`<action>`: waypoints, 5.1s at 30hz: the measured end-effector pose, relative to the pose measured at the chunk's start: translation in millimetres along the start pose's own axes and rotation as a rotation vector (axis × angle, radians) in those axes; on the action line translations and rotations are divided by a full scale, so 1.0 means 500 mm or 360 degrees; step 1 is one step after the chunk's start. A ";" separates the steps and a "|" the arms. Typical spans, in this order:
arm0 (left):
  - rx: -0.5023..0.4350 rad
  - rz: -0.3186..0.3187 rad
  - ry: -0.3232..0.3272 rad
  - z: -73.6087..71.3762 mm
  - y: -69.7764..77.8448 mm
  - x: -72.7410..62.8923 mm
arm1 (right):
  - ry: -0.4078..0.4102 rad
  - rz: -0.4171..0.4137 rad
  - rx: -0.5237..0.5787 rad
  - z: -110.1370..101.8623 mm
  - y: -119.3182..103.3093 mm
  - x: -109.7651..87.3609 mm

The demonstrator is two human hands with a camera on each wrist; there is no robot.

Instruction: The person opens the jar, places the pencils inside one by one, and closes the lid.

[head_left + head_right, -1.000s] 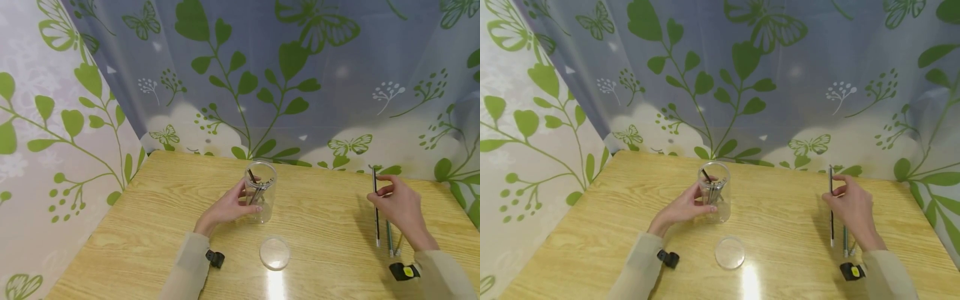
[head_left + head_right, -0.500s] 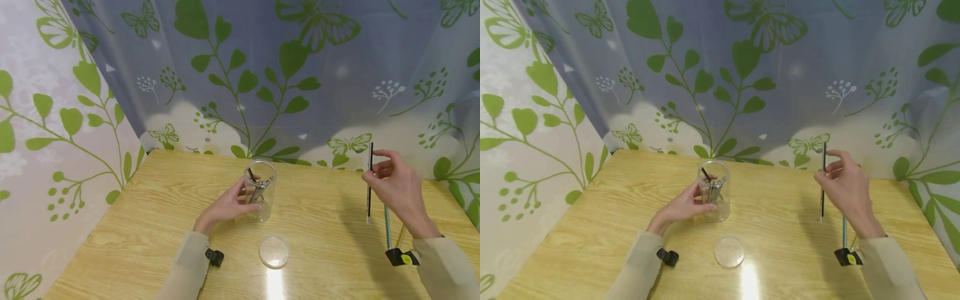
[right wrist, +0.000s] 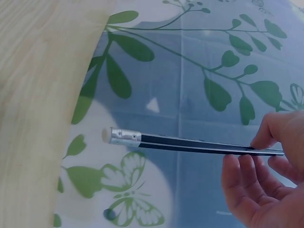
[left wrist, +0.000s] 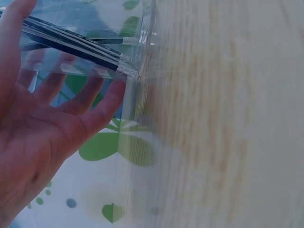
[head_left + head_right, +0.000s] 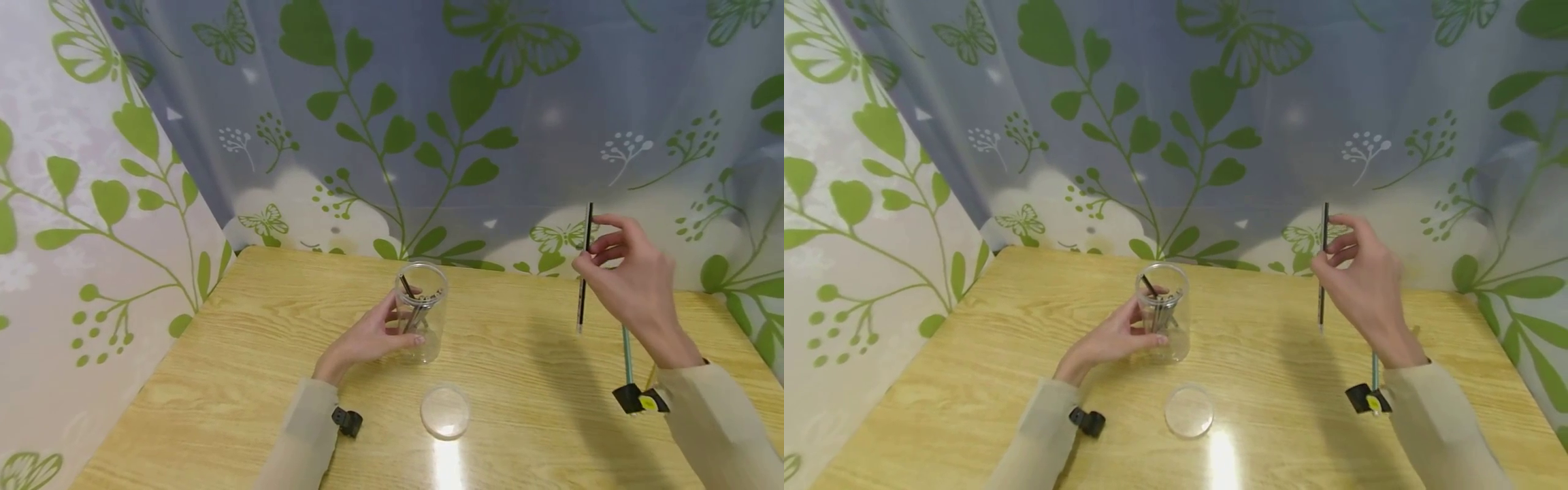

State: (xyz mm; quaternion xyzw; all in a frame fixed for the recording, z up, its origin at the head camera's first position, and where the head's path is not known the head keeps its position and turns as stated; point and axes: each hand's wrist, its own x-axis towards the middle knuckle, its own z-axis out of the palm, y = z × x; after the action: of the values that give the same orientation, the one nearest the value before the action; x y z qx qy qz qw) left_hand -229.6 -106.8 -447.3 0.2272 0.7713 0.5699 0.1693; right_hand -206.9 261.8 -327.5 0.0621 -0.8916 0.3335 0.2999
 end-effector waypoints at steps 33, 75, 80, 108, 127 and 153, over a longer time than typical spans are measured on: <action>0.0010 0.0003 -0.0013 -0.002 -0.002 -0.001 | 0.0173 -0.0374 0.0470 0.033 -0.141 0.048; 0.0013 0.0029 -0.0002 -0.001 -0.005 0.003 | 0.0161 -0.0910 0.1061 0.148 -0.273 0.039; -0.0008 0.0035 -0.0014 0.000 -0.004 0.003 | 0.0141 -0.0924 0.1037 0.172 -0.262 0.038; -0.0017 0.0027 -0.0033 -0.002 -0.004 0.000 | -0.0462 -0.0924 0.0442 0.234 -0.210 0.010; 0.0027 0.0026 -0.0019 -0.001 -0.004 -0.001 | -0.0677 -0.0848 0.0243 0.238 -0.212 0.004; 0.0011 -0.0001 0.0015 0.000 -0.002 0.000 | -0.0473 -0.0627 0.0383 0.182 -0.121 -0.028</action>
State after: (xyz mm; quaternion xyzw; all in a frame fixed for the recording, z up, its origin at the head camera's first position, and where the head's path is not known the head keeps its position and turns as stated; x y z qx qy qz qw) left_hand -229.6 -107.0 -448.4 0.2250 0.7741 0.5682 0.1649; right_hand -221.6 156.7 -356.3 0.3177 -0.8505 0.3596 0.2153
